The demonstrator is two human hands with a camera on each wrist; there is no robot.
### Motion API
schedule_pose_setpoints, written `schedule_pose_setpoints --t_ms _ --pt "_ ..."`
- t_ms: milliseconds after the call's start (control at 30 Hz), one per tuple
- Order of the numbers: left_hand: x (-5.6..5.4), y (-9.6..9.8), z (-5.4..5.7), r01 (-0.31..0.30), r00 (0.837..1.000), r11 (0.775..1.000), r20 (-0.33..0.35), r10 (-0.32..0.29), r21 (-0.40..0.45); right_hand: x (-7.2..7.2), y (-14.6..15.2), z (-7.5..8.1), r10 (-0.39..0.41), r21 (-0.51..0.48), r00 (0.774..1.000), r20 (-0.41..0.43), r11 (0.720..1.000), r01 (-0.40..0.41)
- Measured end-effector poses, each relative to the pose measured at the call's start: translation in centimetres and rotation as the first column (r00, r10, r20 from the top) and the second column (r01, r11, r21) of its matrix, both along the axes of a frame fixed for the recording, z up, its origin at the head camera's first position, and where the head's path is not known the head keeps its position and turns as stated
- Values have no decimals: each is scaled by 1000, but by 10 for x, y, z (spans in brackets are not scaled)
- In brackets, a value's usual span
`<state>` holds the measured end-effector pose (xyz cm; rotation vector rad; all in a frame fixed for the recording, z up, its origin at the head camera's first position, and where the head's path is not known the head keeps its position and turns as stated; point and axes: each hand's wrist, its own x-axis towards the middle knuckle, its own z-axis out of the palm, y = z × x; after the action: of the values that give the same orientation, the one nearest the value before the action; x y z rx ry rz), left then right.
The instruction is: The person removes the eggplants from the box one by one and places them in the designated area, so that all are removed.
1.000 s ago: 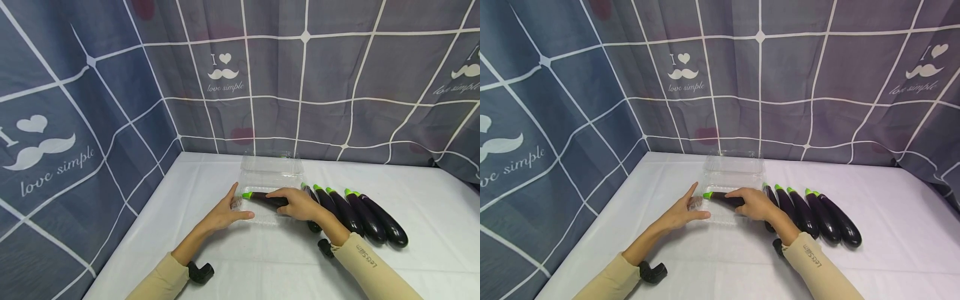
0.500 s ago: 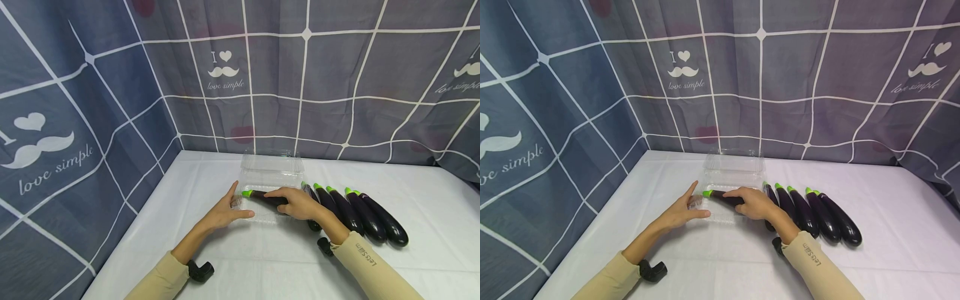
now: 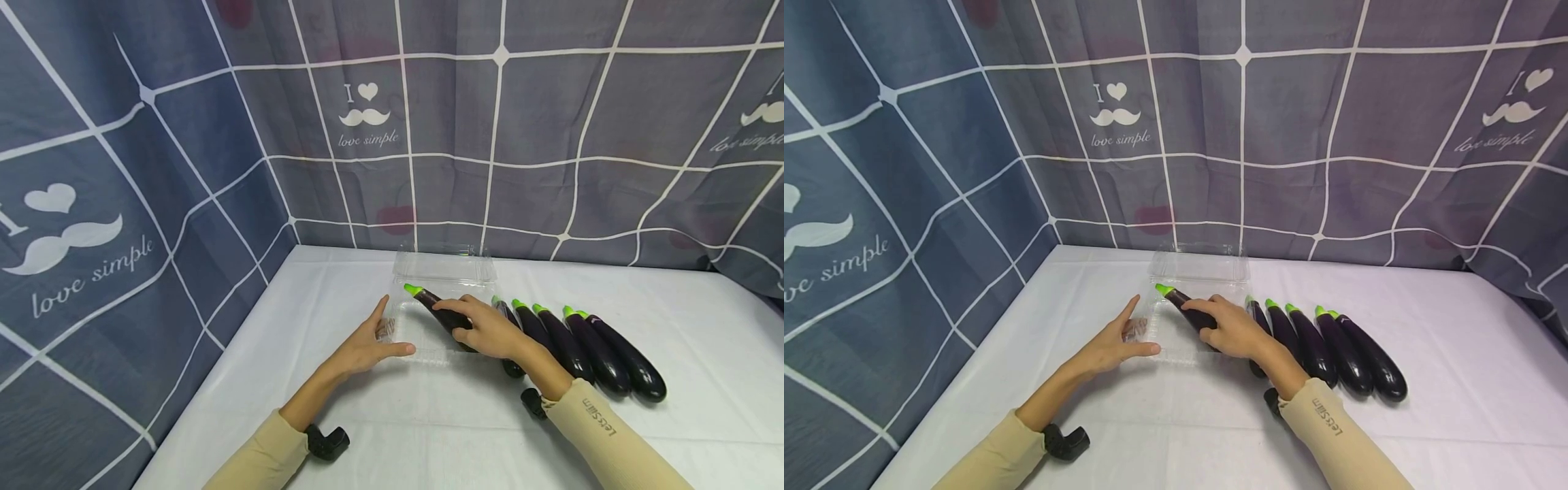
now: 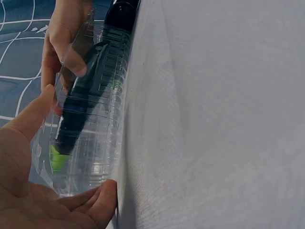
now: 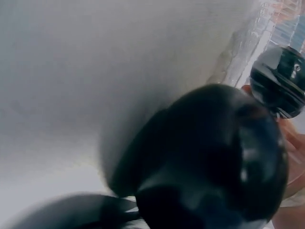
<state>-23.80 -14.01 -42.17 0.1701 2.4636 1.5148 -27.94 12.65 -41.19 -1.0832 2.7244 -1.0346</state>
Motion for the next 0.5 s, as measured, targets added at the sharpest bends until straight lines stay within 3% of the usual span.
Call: schedule_pose_setpoints --t_ms 500 --pt "-1 0 -1 -4 1000 1000 3 4 17 1 0 -1 -145 -131 989 5 981 145"
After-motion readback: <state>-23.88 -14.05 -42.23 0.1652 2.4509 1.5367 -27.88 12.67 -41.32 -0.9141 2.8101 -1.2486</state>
